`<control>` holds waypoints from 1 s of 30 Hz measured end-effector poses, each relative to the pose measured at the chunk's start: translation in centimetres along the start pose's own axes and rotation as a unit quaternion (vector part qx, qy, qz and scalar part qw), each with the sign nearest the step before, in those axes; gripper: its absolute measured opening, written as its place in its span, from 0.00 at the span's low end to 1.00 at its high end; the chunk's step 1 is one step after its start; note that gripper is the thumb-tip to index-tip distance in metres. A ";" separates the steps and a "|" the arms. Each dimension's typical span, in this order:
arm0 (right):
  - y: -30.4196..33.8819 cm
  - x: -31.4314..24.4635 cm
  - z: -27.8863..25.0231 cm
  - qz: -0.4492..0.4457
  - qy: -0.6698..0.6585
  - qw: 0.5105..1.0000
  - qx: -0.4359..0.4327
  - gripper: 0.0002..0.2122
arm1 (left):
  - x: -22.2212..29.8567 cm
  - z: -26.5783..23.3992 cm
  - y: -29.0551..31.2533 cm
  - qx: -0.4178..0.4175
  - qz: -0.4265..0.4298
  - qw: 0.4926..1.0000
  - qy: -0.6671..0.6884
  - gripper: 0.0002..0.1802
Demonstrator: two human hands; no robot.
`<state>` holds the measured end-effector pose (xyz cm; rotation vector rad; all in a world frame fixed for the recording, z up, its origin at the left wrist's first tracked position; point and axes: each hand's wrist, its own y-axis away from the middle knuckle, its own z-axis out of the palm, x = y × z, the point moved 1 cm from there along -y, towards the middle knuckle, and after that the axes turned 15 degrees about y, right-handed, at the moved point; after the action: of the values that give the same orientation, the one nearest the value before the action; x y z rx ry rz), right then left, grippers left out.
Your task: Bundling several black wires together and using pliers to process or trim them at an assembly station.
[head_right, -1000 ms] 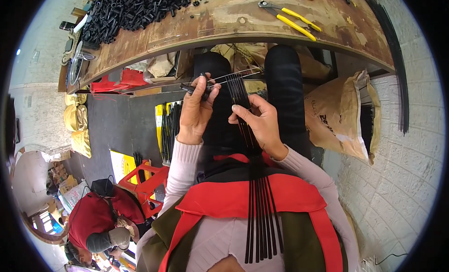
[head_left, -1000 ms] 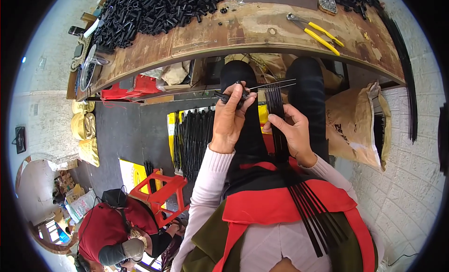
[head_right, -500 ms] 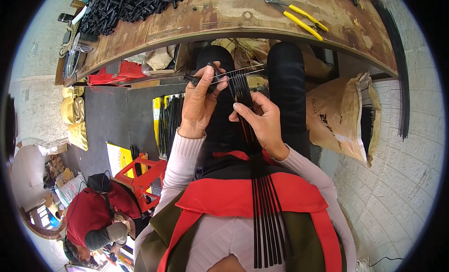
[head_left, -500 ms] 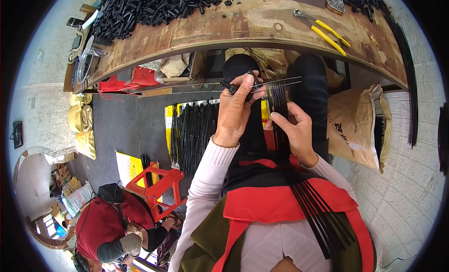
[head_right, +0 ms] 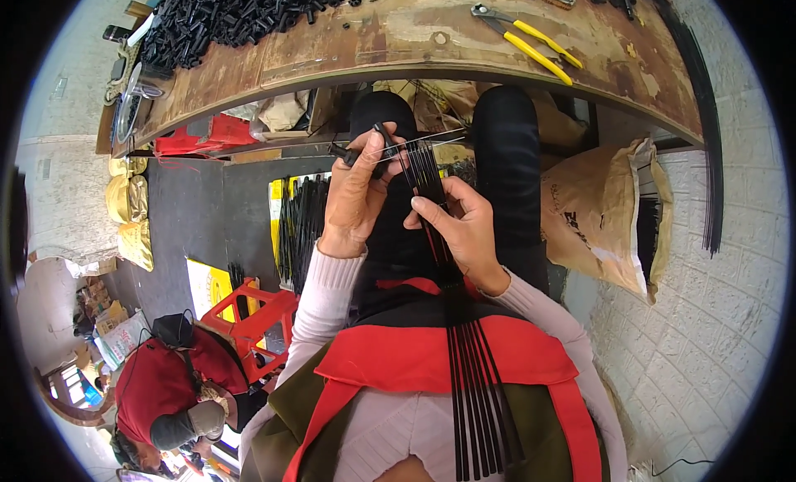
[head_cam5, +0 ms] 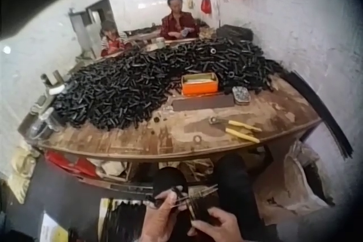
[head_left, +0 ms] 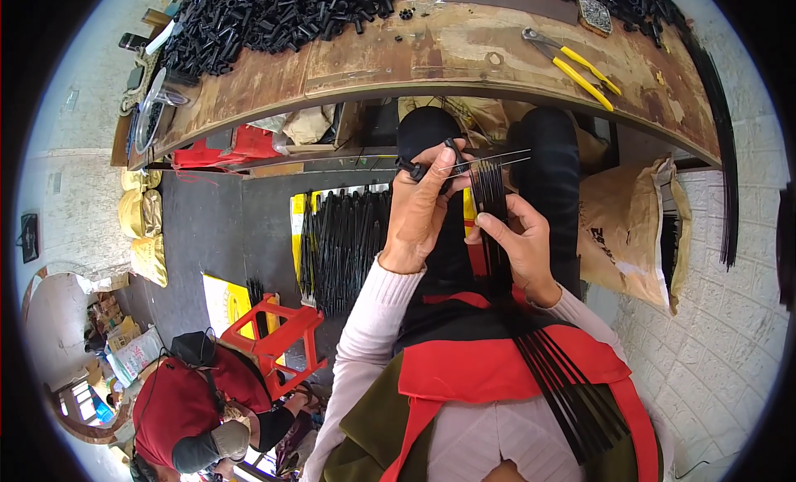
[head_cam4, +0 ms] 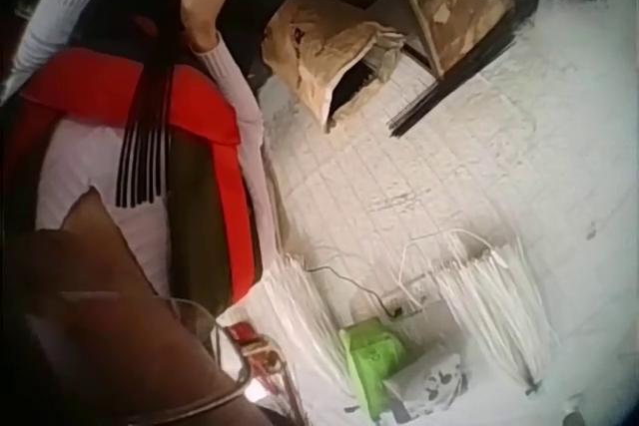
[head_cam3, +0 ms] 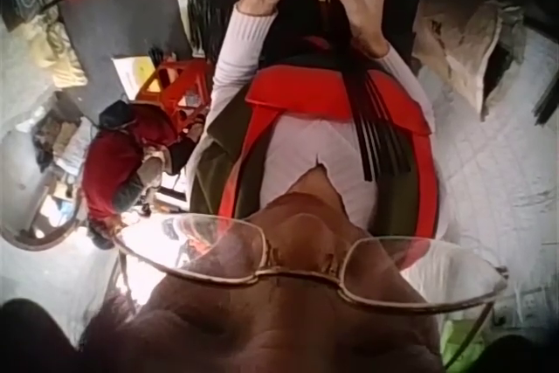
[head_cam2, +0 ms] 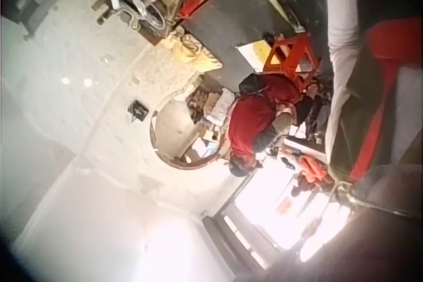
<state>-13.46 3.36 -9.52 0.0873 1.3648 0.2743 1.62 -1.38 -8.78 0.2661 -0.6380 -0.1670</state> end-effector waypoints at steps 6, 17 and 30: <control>0.0 -0.2 0.1 0.000 0.006 1.000 -0.002 0.06 | -0.1 -0.1 0.1 0.007 -0.005 1.000 0.004 0.15; -0.2 0.0 0.2 -0.019 0.021 1.000 -0.001 0.07 | -0.2 -0.1 0.2 0.009 0.015 1.000 -0.001 0.14; 0.1 0.0 0.4 -0.006 0.018 1.000 0.011 0.06 | 0.4 -0.1 2.2 -0.009 -0.023 0.999 0.035 0.22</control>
<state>-13.12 3.47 -9.45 0.0915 1.4045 0.2520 2.14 0.66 -8.01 0.2678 -0.5616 -0.2065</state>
